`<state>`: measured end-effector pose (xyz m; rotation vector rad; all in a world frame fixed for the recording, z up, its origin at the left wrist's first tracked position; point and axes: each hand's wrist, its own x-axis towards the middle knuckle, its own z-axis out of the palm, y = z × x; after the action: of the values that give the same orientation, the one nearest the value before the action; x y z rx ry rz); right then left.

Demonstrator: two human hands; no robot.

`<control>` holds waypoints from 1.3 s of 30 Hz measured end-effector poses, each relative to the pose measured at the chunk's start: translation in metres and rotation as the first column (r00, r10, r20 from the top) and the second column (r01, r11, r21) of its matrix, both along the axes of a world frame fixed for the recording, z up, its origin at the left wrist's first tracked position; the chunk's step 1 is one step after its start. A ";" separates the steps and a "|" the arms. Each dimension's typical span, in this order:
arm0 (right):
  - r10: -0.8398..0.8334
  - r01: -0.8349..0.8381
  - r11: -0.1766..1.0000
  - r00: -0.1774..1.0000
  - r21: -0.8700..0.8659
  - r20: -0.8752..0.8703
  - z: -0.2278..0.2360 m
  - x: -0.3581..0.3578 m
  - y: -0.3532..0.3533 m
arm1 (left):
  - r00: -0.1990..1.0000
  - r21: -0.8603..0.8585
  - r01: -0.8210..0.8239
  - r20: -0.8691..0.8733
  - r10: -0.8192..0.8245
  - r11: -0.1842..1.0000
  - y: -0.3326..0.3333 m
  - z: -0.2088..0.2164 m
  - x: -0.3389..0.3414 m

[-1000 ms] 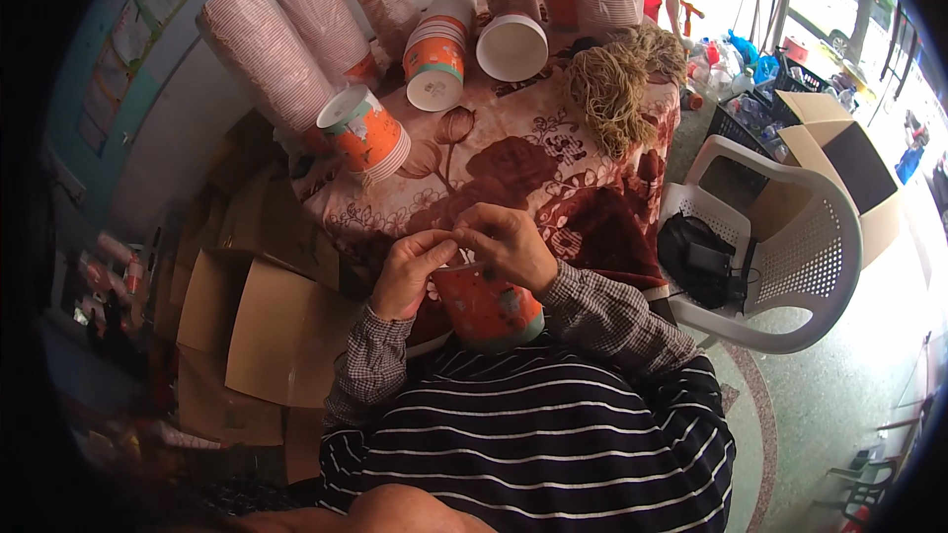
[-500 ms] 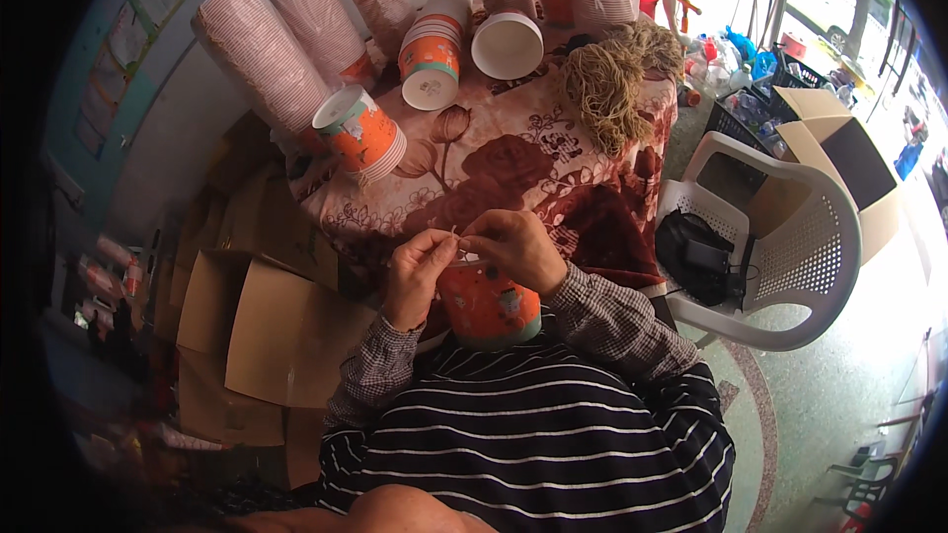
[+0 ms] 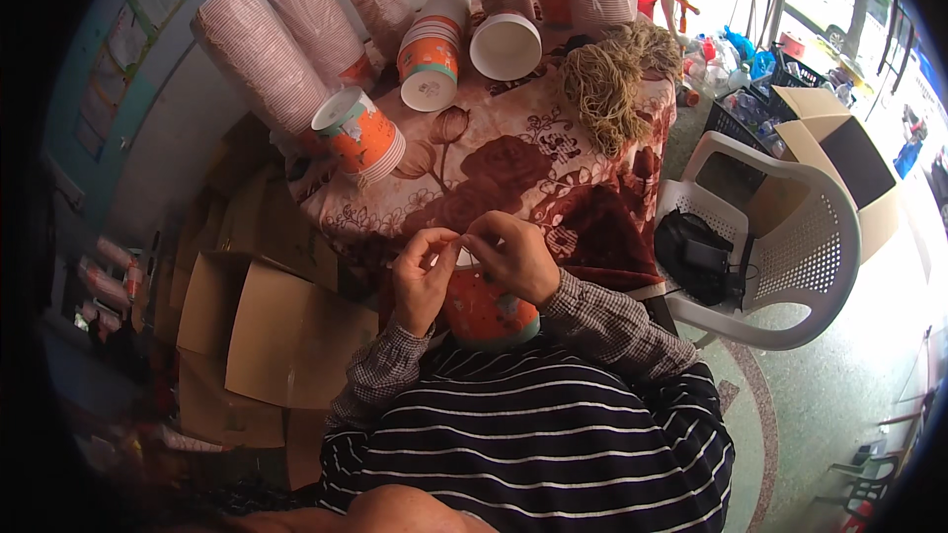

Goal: Thread string through holes in paper cups and stack them.

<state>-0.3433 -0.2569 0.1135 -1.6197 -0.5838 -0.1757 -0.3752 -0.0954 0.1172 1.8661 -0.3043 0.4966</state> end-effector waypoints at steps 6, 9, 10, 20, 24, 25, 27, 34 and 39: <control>0.015 -0.015 1.000 1.000 0.004 0.010 0.003 0.000 -0.001 | 0.997 0.108 -0.041 0.074 0.033 0.993 0.002 -0.006 0.002; 0.042 -0.042 0.999 0.998 0.005 -0.055 0.004 0.003 -0.002 | 0.985 -0.057 0.084 -0.149 -0.092 0.995 0.007 0.003 0.002; 0.050 -0.050 0.999 0.999 -0.021 0.015 -0.002 0.009 -0.003 | 0.926 -0.224 0.162 -0.303 -0.227 0.961 0.009 0.009 0.003; 0.260 -0.240 0.949 0.963 0.203 -0.077 -0.005 0.007 0.000 | 0.752 -0.513 0.199 -0.467 -0.466 0.835 0.025 0.018 0.016; 0.266 -0.251 0.943 0.963 0.219 -0.043 -0.003 0.006 0.001 | 0.780 -0.519 0.176 -0.445 -0.441 0.836 0.025 0.013 0.016; 0.264 -0.245 0.951 0.961 0.188 -0.083 -0.005 0.007 0.000 | 0.777 -0.521 0.180 -0.445 -0.446 0.834 0.026 0.012 0.016; 0.262 -0.242 0.957 0.957 0.157 -0.123 -0.009 0.010 0.001 | 0.764 -0.522 0.180 -0.460 -0.453 0.834 0.027 0.017 0.015; 0.215 -0.200 0.963 0.974 0.178 -0.072 -0.011 0.011 0.000 | 0.783 -0.490 0.203 -0.439 -0.441 0.848 0.026 0.013 0.015; 0.226 -0.192 0.958 0.962 0.211 -0.153 -0.008 0.011 -0.003 | 0.813 -0.451 0.199 -0.420 -0.404 0.870 0.022 0.013 0.015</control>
<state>-0.3324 -0.2602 0.1059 -1.3570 -0.5788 0.0666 -0.3602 -0.0736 0.1307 1.4471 -0.1352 -0.1631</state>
